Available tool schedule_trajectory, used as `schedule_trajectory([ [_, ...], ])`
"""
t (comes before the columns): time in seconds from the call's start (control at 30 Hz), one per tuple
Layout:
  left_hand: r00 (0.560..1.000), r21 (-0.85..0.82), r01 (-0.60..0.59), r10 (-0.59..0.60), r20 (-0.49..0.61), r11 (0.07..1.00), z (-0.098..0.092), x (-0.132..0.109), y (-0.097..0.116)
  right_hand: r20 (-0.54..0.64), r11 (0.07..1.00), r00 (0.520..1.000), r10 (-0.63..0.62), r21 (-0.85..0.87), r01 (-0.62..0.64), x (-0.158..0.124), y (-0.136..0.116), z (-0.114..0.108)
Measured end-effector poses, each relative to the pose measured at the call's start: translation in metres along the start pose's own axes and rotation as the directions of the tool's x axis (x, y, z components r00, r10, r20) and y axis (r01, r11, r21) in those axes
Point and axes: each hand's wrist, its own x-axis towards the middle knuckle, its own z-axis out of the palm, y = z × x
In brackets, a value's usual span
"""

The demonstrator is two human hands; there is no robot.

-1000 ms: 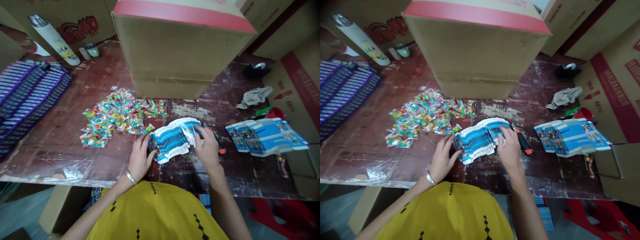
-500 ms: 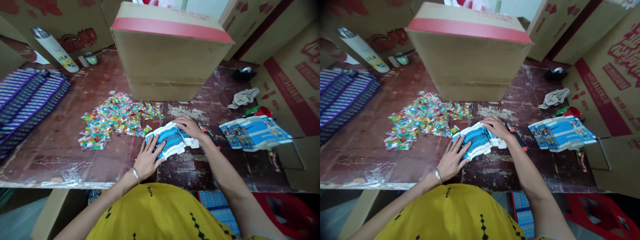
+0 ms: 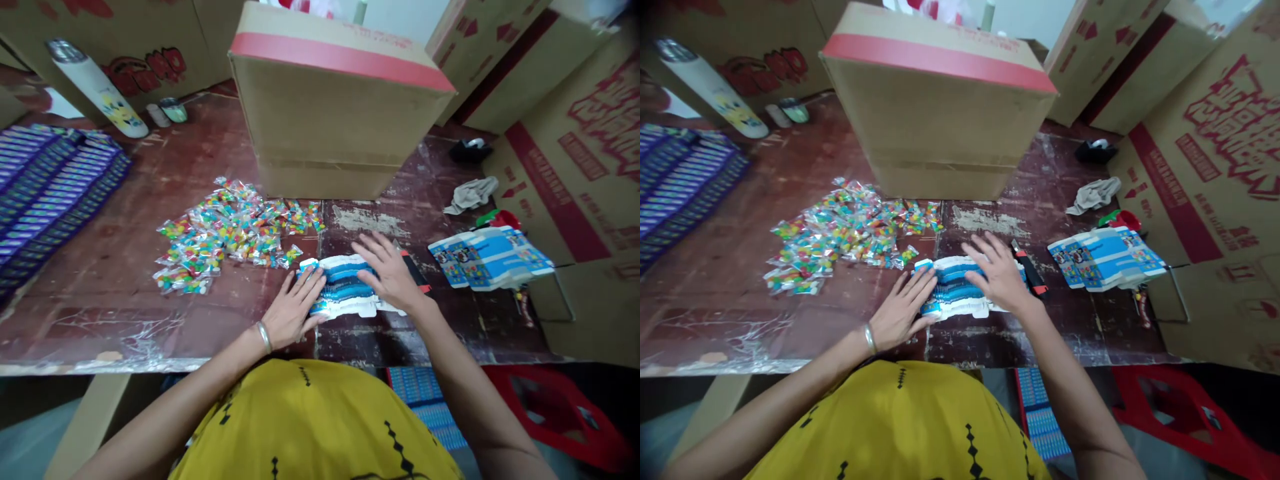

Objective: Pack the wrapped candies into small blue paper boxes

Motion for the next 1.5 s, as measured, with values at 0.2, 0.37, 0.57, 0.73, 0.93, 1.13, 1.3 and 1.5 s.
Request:
schedule_trajectory([
  [0.2, 0.997, 0.034, 0.063, -0.065, 0.039, 0.997, 0.006, -0.036, -0.011, 0.19, 0.985, 0.977, -0.094, -0.126, 0.119, 0.012, -0.042, 0.034],
  [0.37, 0.997, 0.029, 0.077, -0.077, -0.003, 0.997, 0.003, -0.054, -0.02, 0.181, 0.984, 0.976, -0.122, -0.109, 0.143, 0.02, -0.054, 0.041],
  [0.57, 0.998, -0.017, 0.023, -0.024, -0.057, 1.0, 0.0, -0.069, -0.025, 0.117, 0.997, 0.991, -0.07, -0.006, 0.071, 0.065, -0.084, 0.047],
  [0.73, 0.995, -0.108, 0.038, -0.047, -0.084, 0.993, 0.005, -0.073, -0.025, 0.165, 0.992, 0.979, -0.12, 0.058, 0.111, 0.091, -0.098, 0.069],
  [0.93, 0.969, -0.233, 0.098, -0.146, -0.199, 0.968, 0.001, -0.078, -0.018, 0.12, 0.936, 0.991, -0.054, 0.352, 0.008, 0.093, -0.096, 0.067],
  [1.13, 0.814, -0.417, 0.343, -0.487, -0.315, 0.842, -0.02, -0.066, -0.009, 0.276, 0.674, 0.941, 0.193, 0.66, -0.332, 0.089, -0.11, 0.054],
  [1.3, 0.741, -0.558, 0.393, -0.611, -0.278, 0.731, -0.037, -0.047, -0.008, 0.288, 0.434, 0.913, 0.29, 0.81, -0.394, 0.085, -0.137, 0.042],
  [1.5, 0.851, -1.0, 0.023, -0.524, 0.029, -0.019, -0.064, -0.051, -0.023, 0.232, 0.553, 0.972, 0.041, 0.805, -0.216, 0.073, -0.16, 0.025],
])
